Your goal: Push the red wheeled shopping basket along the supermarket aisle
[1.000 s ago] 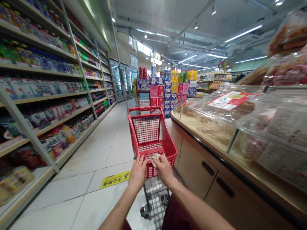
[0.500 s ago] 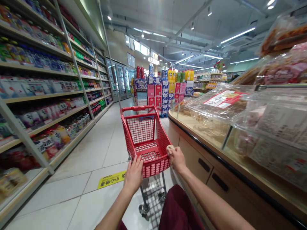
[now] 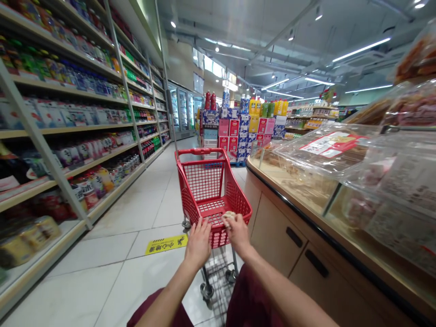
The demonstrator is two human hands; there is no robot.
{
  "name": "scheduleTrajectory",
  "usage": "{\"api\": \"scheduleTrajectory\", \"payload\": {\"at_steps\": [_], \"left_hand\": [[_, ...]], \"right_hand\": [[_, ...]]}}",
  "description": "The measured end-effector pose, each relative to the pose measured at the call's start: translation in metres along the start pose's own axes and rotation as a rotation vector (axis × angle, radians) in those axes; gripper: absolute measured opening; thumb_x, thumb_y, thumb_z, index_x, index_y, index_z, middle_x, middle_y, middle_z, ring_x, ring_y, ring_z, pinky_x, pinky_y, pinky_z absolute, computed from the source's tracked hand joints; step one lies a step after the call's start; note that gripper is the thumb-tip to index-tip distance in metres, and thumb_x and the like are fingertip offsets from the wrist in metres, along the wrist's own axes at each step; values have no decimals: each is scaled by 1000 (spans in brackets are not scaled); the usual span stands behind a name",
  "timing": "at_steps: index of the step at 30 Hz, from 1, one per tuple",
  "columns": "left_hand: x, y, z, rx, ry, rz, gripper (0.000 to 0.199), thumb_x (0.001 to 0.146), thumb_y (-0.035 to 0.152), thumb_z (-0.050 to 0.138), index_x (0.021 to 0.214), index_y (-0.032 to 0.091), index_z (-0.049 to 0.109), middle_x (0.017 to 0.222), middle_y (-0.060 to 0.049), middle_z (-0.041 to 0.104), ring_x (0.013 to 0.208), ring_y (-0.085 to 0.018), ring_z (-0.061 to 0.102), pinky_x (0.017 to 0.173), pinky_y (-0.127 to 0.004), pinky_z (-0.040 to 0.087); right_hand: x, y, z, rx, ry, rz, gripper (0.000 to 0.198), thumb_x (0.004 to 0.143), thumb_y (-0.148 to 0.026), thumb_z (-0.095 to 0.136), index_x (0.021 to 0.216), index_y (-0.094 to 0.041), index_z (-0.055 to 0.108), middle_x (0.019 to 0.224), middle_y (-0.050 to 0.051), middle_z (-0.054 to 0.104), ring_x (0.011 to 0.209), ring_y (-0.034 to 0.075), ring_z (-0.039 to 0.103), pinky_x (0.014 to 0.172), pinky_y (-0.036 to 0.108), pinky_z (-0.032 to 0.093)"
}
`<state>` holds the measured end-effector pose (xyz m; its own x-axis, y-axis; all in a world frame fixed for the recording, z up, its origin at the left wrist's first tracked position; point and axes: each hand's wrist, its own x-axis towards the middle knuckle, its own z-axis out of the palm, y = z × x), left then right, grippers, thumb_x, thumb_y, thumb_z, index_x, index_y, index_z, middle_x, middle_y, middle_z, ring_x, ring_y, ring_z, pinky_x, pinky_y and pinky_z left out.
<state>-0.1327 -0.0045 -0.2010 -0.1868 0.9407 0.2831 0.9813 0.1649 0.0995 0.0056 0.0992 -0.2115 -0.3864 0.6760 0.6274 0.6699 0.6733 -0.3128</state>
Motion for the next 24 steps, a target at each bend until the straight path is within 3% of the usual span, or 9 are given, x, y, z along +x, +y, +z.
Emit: {"api": "scheduleTrajectory", "payload": {"at_steps": [2, 4, 8, 9, 13, 15, 19, 20, 24], "left_hand": [[-1, 0, 0, 8, 1, 6, 51, 74, 17, 39, 124, 13, 40, 137, -6, 33, 130, -23, 18, 106, -43, 21], [-1, 0, -1, 15, 4, 10, 50, 74, 16, 38, 124, 14, 40, 137, -6, 33, 130, -22, 19, 106, -43, 21], [-2, 5, -3, 10, 14, -11, 49, 73, 14, 38, 122, 12, 43, 136, -7, 35, 129, -23, 20, 106, -42, 21], [-2, 7, -3, 5, 19, -15, 49, 73, 15, 39, 122, 11, 43, 136, -7, 35, 129, -23, 20, 106, -42, 21], [-2, 12, 0, -6, 36, -8, 48, 75, 17, 39, 122, 11, 43, 136, -6, 34, 129, -24, 19, 106, -41, 22], [-3, 11, -1, -1, 35, 6, 48, 74, 16, 39, 122, 13, 44, 136, -6, 34, 129, -23, 20, 105, -41, 23], [-5, 12, -3, 10, 30, 4, 48, 73, 14, 39, 120, 12, 45, 135, -7, 36, 128, -23, 22, 105, -42, 23], [-5, 13, -3, 16, 31, -1, 48, 73, 14, 39, 120, 11, 45, 135, -7, 37, 128, -24, 22, 105, -42, 24], [-8, 10, -5, 55, 35, 12, 49, 73, 15, 39, 122, 12, 43, 135, -7, 36, 129, -23, 22, 105, -42, 24]], "right_hand": [[-6, -12, 4, 51, -99, -143, 20, 78, -23, 50, 93, -27, 63, 86, 4, 51, 72, 13, 52, 63, 21, 42], [-7, -10, -1, 38, -193, -153, 23, 78, -23, 51, 98, -28, 62, 87, 2, 51, 74, 12, 52, 65, 20, 41], [0, 9, -17, -56, -192, 201, 26, 80, -23, 46, 101, -27, 60, 91, 2, 48, 69, 9, 52, 61, 19, 40], [0, 8, -18, -53, -179, 237, 27, 80, -22, 46, 101, -27, 60, 93, 3, 48, 70, 10, 53, 62, 20, 40], [-2, -10, -13, 52, -265, 10, 27, 77, -21, 50, 102, -29, 59, 97, 3, 49, 78, 13, 55, 68, 21, 41], [2, -6, -17, 48, -323, -15, 27, 77, -24, 51, 102, -30, 59, 95, 2, 49, 78, 13, 55, 68, 21, 41], [8, 11, -28, -61, -267, 287, 25, 81, -27, 45, 101, -27, 59, 96, 4, 49, 72, 13, 56, 63, 23, 42], [6, 8, -26, -56, -245, 306, 25, 81, -26, 44, 100, -26, 60, 97, 5, 48, 73, 13, 56, 64, 23, 42], [-9, -19, -14, 83, -281, 16, 30, 77, -21, 48, 104, -30, 57, 100, 3, 49, 83, 13, 55, 72, 21, 41]]}}
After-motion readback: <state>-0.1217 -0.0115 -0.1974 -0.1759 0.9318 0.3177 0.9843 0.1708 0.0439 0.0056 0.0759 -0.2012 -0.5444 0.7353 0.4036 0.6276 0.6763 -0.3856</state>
